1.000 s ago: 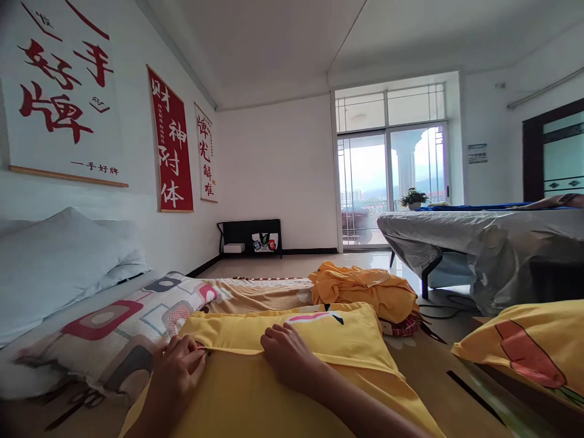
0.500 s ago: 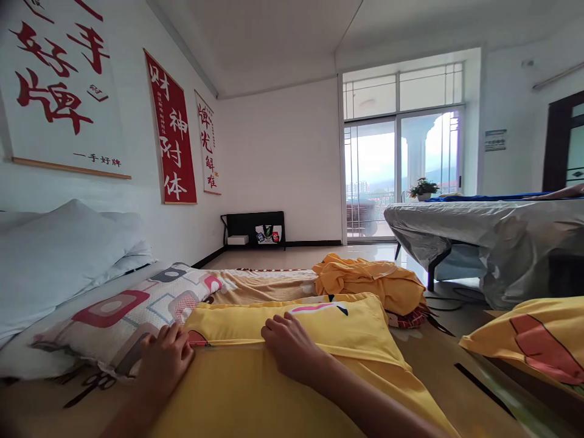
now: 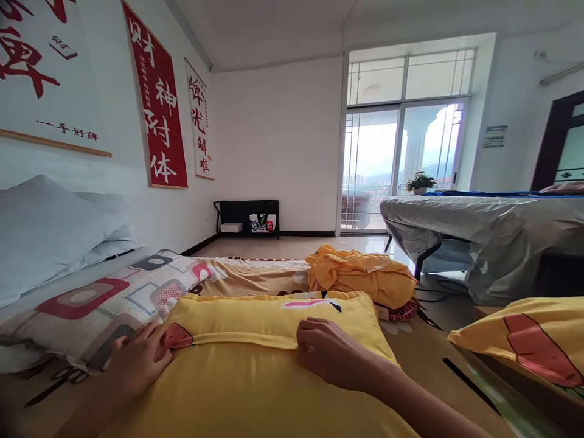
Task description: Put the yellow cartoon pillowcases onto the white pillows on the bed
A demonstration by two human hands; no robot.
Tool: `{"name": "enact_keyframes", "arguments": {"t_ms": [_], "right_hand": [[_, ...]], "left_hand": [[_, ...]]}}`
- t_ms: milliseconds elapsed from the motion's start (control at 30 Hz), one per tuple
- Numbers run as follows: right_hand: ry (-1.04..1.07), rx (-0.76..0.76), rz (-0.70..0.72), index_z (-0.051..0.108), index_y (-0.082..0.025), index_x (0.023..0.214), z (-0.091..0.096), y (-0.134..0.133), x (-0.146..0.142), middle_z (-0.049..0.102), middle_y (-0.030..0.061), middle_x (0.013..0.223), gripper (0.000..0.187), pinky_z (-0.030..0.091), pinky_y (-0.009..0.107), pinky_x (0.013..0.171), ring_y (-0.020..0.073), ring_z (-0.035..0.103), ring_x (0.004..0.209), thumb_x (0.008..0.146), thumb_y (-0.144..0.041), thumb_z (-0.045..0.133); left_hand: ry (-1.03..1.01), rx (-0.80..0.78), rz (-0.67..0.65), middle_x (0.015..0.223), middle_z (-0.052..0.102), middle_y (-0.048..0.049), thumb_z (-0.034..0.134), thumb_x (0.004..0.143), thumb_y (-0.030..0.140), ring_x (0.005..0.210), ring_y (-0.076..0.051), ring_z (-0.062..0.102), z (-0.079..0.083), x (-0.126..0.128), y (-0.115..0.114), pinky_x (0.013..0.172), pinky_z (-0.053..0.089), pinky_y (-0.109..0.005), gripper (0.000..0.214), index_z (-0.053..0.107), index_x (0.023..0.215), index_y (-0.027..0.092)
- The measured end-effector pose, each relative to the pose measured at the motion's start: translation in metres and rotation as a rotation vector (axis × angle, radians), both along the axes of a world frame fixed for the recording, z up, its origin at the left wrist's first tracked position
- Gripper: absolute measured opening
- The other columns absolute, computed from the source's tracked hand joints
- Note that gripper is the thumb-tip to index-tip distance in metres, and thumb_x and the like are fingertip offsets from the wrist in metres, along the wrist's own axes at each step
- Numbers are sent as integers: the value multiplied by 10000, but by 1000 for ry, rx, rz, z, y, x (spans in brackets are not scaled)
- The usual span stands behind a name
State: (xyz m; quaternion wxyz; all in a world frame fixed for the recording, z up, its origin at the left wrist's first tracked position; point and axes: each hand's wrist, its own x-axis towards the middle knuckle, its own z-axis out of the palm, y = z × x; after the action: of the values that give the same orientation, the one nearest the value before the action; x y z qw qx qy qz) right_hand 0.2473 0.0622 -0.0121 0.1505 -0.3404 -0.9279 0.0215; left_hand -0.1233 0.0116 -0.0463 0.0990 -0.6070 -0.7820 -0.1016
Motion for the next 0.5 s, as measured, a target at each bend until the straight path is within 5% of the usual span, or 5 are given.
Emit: {"name": "enact_keyframes", "arguments": {"t_ms": [67,167,300,400,500], "right_hand": [[105,-119,-91,585,-206,727,7,7,11,654,10,797,248,420,274,706,155,564,755,899,-368,510],[240,-60,-249,597,-216,730,19,23,9,668,7,764,318,436,296,685,165,576,715,903,-448,464],[340,4,-329,644,-231,1048,11,35,-17,689,62,1100,353,458,381,893,229,621,1016,913,-472,424],[219,-147,-303,473,-212,1387,-23,36,-25,458,97,1451,564,300,465,1111,265,398,1347,922,-521,389],[143,-272,-299,307,-264,1485,-63,37,-5,271,25,1543,631,177,475,1174,236,206,1437,941,-583,300]], "left_hand": [[-91,-4,-64,1198,596,-111,473,726,154,1149,-273,540,3,12,1,933,392,-449,393,570,1107,181],[-289,18,-321,1168,615,-56,451,722,159,1080,-212,579,17,37,10,921,444,-357,347,576,1040,216],[-289,124,-513,1253,611,-86,364,882,362,1188,-232,539,29,56,46,1013,413,-397,361,613,1085,197],[-165,86,-464,1445,460,-123,346,916,434,1366,-257,379,3,45,76,1111,316,-461,527,522,1328,158],[-115,-1,-468,1482,402,-30,267,954,445,1378,-219,366,-57,9,91,1101,355,-450,522,400,1432,281]]}}
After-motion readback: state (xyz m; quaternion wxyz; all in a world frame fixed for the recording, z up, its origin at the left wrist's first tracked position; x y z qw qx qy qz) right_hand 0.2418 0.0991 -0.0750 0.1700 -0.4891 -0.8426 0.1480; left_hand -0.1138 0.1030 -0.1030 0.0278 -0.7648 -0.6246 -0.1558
